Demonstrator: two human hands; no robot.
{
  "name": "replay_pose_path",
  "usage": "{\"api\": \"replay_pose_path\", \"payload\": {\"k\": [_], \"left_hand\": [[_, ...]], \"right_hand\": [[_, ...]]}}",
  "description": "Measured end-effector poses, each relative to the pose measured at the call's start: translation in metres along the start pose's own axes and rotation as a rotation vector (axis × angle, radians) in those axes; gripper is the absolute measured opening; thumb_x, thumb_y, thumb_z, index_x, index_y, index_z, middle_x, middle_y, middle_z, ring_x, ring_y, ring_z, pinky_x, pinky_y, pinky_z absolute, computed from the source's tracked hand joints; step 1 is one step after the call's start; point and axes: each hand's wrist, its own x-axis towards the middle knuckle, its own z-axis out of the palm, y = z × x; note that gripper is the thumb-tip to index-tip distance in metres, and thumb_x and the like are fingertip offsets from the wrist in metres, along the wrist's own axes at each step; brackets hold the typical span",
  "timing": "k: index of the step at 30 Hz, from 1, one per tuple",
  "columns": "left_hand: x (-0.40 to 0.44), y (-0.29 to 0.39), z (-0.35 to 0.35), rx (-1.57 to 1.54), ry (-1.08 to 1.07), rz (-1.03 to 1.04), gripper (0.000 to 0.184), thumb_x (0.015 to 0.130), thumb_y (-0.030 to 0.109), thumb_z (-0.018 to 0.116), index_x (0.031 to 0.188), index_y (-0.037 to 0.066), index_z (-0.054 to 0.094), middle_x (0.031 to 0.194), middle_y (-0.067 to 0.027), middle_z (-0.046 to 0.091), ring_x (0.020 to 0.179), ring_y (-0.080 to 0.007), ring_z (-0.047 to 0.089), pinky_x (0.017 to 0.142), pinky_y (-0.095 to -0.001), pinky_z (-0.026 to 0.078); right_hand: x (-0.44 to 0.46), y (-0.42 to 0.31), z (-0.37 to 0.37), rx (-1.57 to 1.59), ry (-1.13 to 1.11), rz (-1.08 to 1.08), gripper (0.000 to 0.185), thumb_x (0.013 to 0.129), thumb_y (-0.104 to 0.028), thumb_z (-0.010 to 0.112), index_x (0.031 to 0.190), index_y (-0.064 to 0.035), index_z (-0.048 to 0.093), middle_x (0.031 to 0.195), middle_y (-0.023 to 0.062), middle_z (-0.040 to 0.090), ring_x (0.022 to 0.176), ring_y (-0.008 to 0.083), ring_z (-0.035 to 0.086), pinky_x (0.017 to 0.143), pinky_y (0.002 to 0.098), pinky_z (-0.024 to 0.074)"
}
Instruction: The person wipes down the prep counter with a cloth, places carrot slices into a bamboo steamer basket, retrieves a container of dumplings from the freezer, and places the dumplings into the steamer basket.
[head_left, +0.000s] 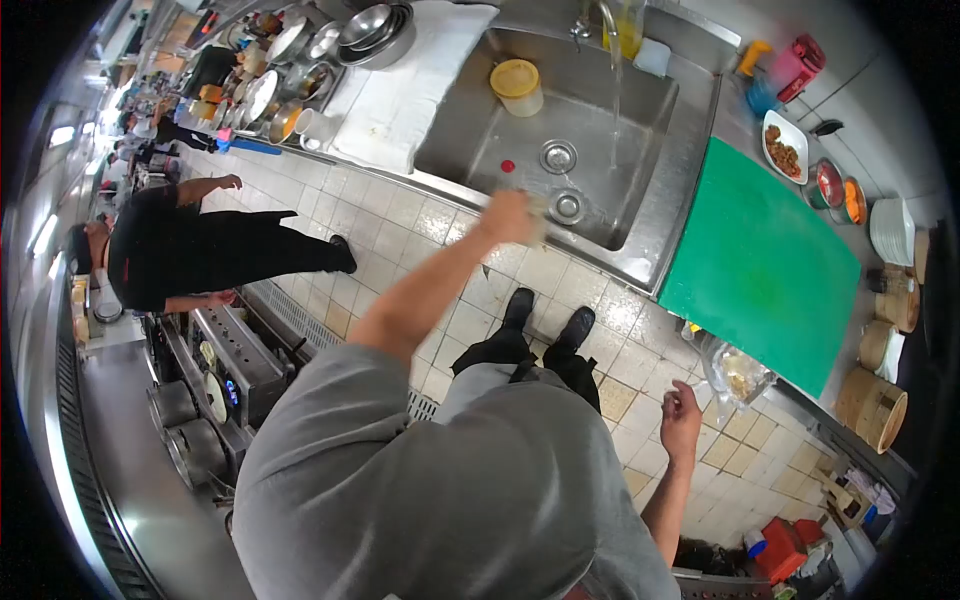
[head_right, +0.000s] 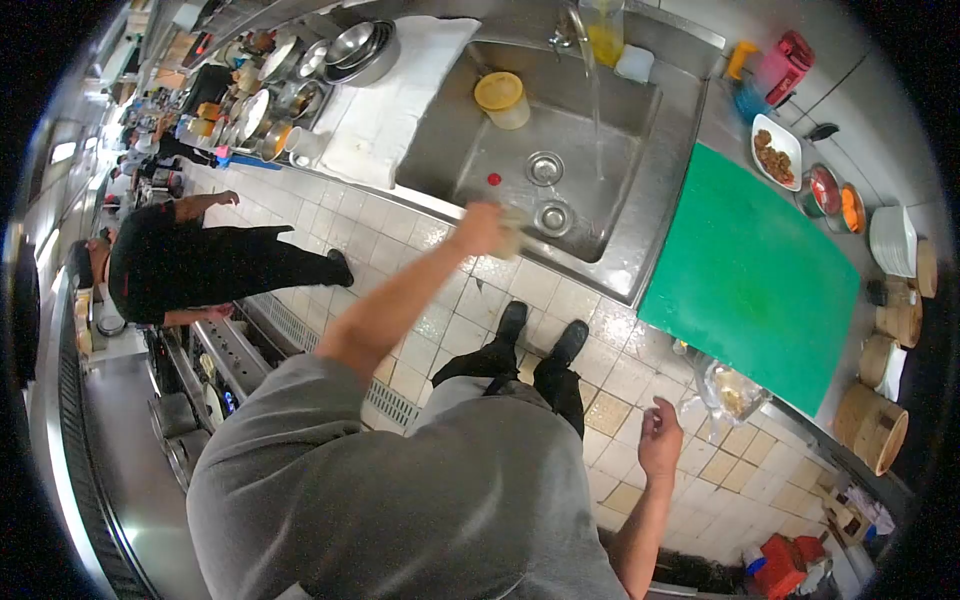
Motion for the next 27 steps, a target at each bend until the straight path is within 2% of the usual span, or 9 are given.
{"api": "replay_pose_path", "payload": {"k": [2, 6, 10, 12, 14, 16, 19, 25, 27], "left_hand": [[0.006, 0.075, 0.022, -0.221, -0.020, -0.164, 0.031, 0.081, 0.025, 0.071, 0.099, -0.001, 0.071, 0.099, -0.0243, 0.073, 0.091, -0.0410, 0.072, 0.085, -0.0458, 0.059], [0.022, 0.170, 0.051, -0.582, -0.116, -0.342, 0.033, 0.087, 0.021, 0.071, 0.105, -0.006, 0.067, 0.083, -0.0246, 0.073, 0.072, -0.0319, 0.076, 0.065, -0.0412, 0.063], [0.031, 0.153, 0.015, -1.234, -0.494, -0.515, 0.032, 0.095, 0.023, 0.067, 0.107, -0.007, 0.066, 0.078, -0.0160, 0.072, 0.066, -0.0268, 0.074, 0.059, -0.0384, 0.063], [0.019, 0.095, 0.003, -1.173, -0.486, -0.555, 0.029, 0.095, 0.023, 0.067, 0.103, -0.005, 0.069, 0.077, -0.0152, 0.072, 0.067, -0.0241, 0.074, 0.058, -0.0380, 0.062], [-0.008, 0.008, -0.026, -0.413, 0.058, -0.266, 0.021, 0.086, 0.018, 0.065, 0.101, 0.006, 0.074, 0.090, -0.0210, 0.074, 0.082, -0.0360, 0.073, 0.081, -0.0447, 0.058], [-0.038, -0.083, -0.058, -0.217, 0.357, -0.535, 0.021, 0.087, 0.019, 0.068, 0.104, 0.010, 0.075, 0.110, -0.0216, 0.072, 0.109, -0.0414, 0.066, 0.095, -0.0450, 0.053], [-0.087, -0.187, -0.100, 0.240, 0.258, -0.501, 0.037, 0.093, 0.038, 0.069, 0.121, 0.014, 0.073, 0.124, -0.0149, 0.070, 0.127, -0.0351, 0.058, 0.112, -0.0524, 0.041], [-0.107, -0.266, -0.160, 0.168, 0.072, -0.420, 0.035, 0.091, 0.041, 0.070, 0.115, 0.016, 0.075, 0.119, -0.0099, 0.073, 0.122, -0.0335, 0.059, 0.104, -0.0542, 0.043], [-0.097, -0.279, -0.155, 0.091, 0.185, -0.381, 0.027, 0.089, 0.035, 0.074, 0.107, 0.015, 0.077, 0.109, -0.0094, 0.075, 0.115, -0.0323, 0.062, 0.099, -0.0507, 0.046]], "right_hand": [[0.026, -0.020, 0.022, 0.137, 0.037, -0.125, 0.029, 0.099, -0.004, 0.061, 0.128, 0.0003, 0.062, 0.102, 0.0111, 0.070, 0.090, 0.0170, 0.068, 0.080, 0.0311, 0.0554], [0.098, -0.105, 0.070, -0.098, 0.178, -0.557, 0.035, 0.096, 0.000, 0.057, 0.130, -0.0010, 0.062, 0.132, 0.0232, 0.064, 0.126, 0.0385, 0.060, 0.099, 0.0409, 0.0526], [0.154, -0.135, 0.126, -0.137, 0.229, -0.490, 0.038, 0.094, -0.003, 0.059, 0.132, 0.0004, 0.059, 0.132, 0.0249, 0.062, 0.120, 0.0433, 0.059, 0.103, 0.0477, 0.0488], [0.154, -0.137, 0.134, -0.475, 0.259, -0.370, 0.032, 0.094, -0.011, 0.062, 0.122, 0.0024, 0.063, 0.124, 0.0261, 0.065, 0.113, 0.0433, 0.061, 0.098, 0.0498, 0.0495], [0.158, -0.143, 0.125, -0.521, 0.184, -0.344, 0.029, 0.094, -0.016, 0.062, 0.116, 0.0024, 0.065, 0.118, 0.0263, 0.067, 0.111, 0.0437, 0.061, 0.097, 0.0499, 0.0498], [0.159, -0.137, 0.117, -0.608, 0.166, -0.280, 0.026, 0.094, -0.021, 0.061, 0.106, 0.0015, 0.068, 0.108, 0.0264, 0.069, 0.104, 0.0444, 0.063, 0.095, 0.0502, 0.0503], [0.164, -0.137, 0.113, -0.700, 0.226, -0.162, 0.025, 0.095, -0.021, 0.059, 0.100, 0.0007, 0.069, 0.105, 0.0266, 0.070, 0.095, 0.0452, 0.066, 0.092, 0.0511, 0.0515], [0.193, -0.107, 0.135, -0.979, 0.275, -0.012, 0.023, 0.091, -0.013, 0.057, 0.103, 0.0021, 0.069, 0.092, 0.0292, 0.071, 0.096, 0.0475, 0.070, 0.082, 0.0547, 0.0548], [0.179, -0.161, 0.137, -0.535, 0.391, 0.058, 0.029, 0.087, -0.010, 0.061, 0.106, 0.0119, 0.064, 0.098, 0.0350, 0.069, 0.094, 0.0509, 0.069, 0.083, 0.0531, 0.0566]]}}
